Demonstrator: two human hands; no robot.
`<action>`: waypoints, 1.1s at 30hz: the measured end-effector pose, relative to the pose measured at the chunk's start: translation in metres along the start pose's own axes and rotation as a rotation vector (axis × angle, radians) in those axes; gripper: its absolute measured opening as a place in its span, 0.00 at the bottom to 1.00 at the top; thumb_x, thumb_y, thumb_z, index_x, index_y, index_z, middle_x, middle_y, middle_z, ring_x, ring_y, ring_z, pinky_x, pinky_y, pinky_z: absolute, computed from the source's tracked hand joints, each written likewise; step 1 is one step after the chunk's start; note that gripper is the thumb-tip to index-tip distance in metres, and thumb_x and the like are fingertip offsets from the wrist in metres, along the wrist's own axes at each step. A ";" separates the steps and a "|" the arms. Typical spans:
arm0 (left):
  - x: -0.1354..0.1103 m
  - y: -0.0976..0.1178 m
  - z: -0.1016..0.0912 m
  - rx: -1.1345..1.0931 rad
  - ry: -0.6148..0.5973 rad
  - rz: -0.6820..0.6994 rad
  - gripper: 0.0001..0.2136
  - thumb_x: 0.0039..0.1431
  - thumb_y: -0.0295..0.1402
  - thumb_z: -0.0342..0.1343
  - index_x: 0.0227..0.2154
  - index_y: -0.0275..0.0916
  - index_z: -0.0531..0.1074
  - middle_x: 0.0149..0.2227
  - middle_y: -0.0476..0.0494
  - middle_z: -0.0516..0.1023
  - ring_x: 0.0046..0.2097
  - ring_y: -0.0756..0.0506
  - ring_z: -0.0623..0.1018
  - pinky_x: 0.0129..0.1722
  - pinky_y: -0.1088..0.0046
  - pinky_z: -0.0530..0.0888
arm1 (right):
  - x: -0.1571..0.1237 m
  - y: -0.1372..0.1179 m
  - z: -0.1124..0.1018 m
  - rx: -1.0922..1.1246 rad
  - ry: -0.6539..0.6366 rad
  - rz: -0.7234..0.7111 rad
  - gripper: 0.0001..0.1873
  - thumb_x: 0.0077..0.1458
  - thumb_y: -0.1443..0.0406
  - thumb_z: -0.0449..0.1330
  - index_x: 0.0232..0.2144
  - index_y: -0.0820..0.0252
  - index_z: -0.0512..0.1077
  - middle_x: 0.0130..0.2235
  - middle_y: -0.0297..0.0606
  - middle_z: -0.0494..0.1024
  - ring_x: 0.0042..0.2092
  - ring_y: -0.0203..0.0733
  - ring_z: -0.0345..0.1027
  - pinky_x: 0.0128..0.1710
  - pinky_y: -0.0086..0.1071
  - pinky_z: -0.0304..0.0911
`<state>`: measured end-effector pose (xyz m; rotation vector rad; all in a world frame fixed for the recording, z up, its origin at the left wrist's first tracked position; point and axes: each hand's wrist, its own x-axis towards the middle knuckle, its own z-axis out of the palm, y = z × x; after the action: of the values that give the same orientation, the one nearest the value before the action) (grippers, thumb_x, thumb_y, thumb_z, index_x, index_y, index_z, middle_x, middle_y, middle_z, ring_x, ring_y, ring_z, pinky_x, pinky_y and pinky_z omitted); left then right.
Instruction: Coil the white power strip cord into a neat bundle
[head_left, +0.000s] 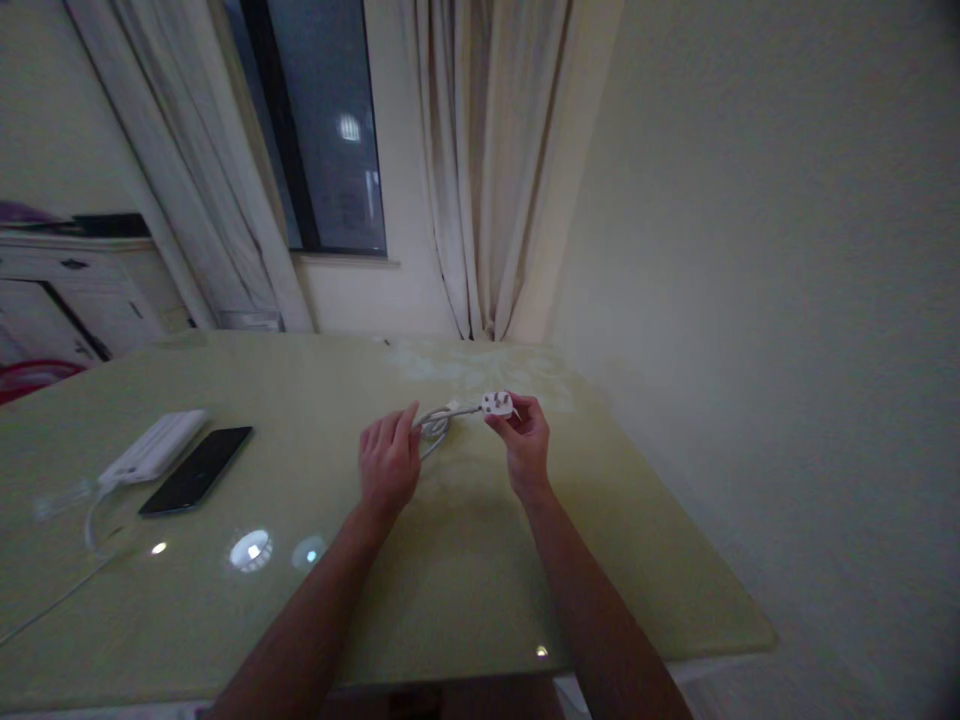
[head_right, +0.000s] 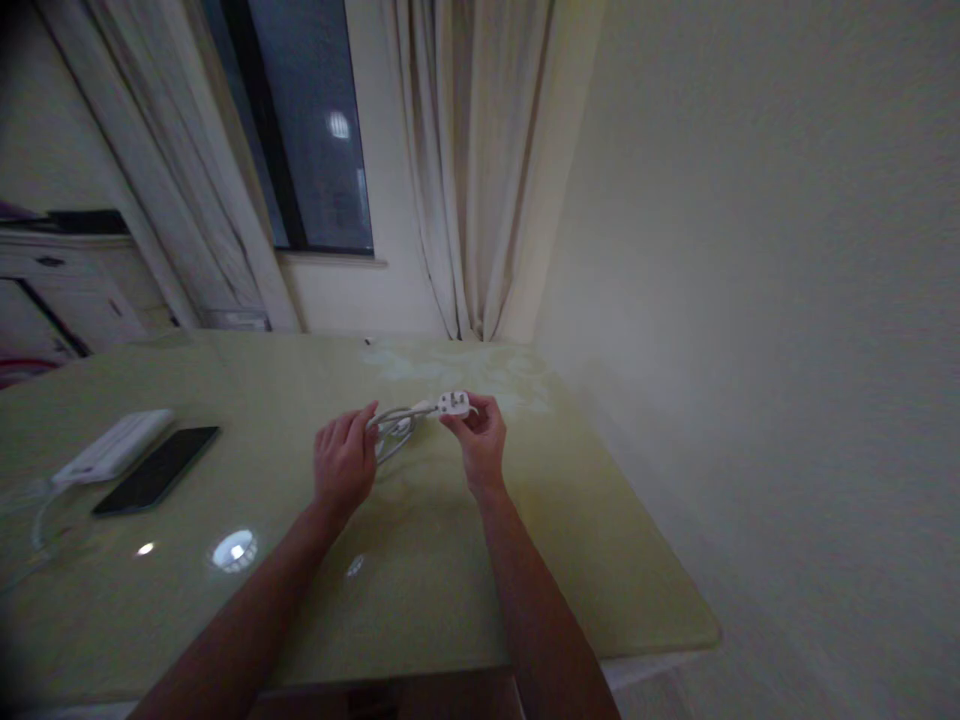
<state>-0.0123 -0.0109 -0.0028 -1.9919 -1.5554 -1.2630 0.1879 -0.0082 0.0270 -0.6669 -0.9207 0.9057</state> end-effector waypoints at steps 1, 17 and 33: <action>0.000 0.001 0.000 0.028 0.032 0.036 0.19 0.73 0.37 0.46 0.58 0.37 0.74 0.48 0.33 0.80 0.49 0.39 0.76 0.52 0.61 0.66 | -0.004 0.001 0.003 -0.039 -0.040 -0.001 0.25 0.38 0.65 0.78 0.38 0.57 0.73 0.39 0.35 0.83 0.39 0.40 0.78 0.41 0.33 0.74; -0.002 0.015 -0.005 -0.267 0.099 0.126 0.14 0.72 0.35 0.50 0.53 0.45 0.76 0.53 0.42 0.81 0.60 0.41 0.74 0.69 0.51 0.47 | -0.031 0.031 0.017 -0.423 -0.207 0.057 0.23 0.42 0.55 0.76 0.35 0.58 0.71 0.23 0.26 0.71 0.24 0.33 0.62 0.24 0.26 0.58; 0.017 -0.022 -0.005 -0.223 -0.092 -0.380 0.18 0.67 0.46 0.50 0.41 0.38 0.79 0.38 0.38 0.81 0.40 0.40 0.77 0.45 0.63 0.71 | -0.023 0.047 0.020 -0.226 0.153 0.352 0.27 0.43 0.46 0.71 0.34 0.60 0.72 0.27 0.30 0.72 0.26 0.32 0.60 0.25 0.27 0.55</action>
<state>-0.0335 0.0038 0.0075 -1.9680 -1.9862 -1.5662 0.1467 -0.0038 -0.0102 -1.1018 -0.7872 1.0523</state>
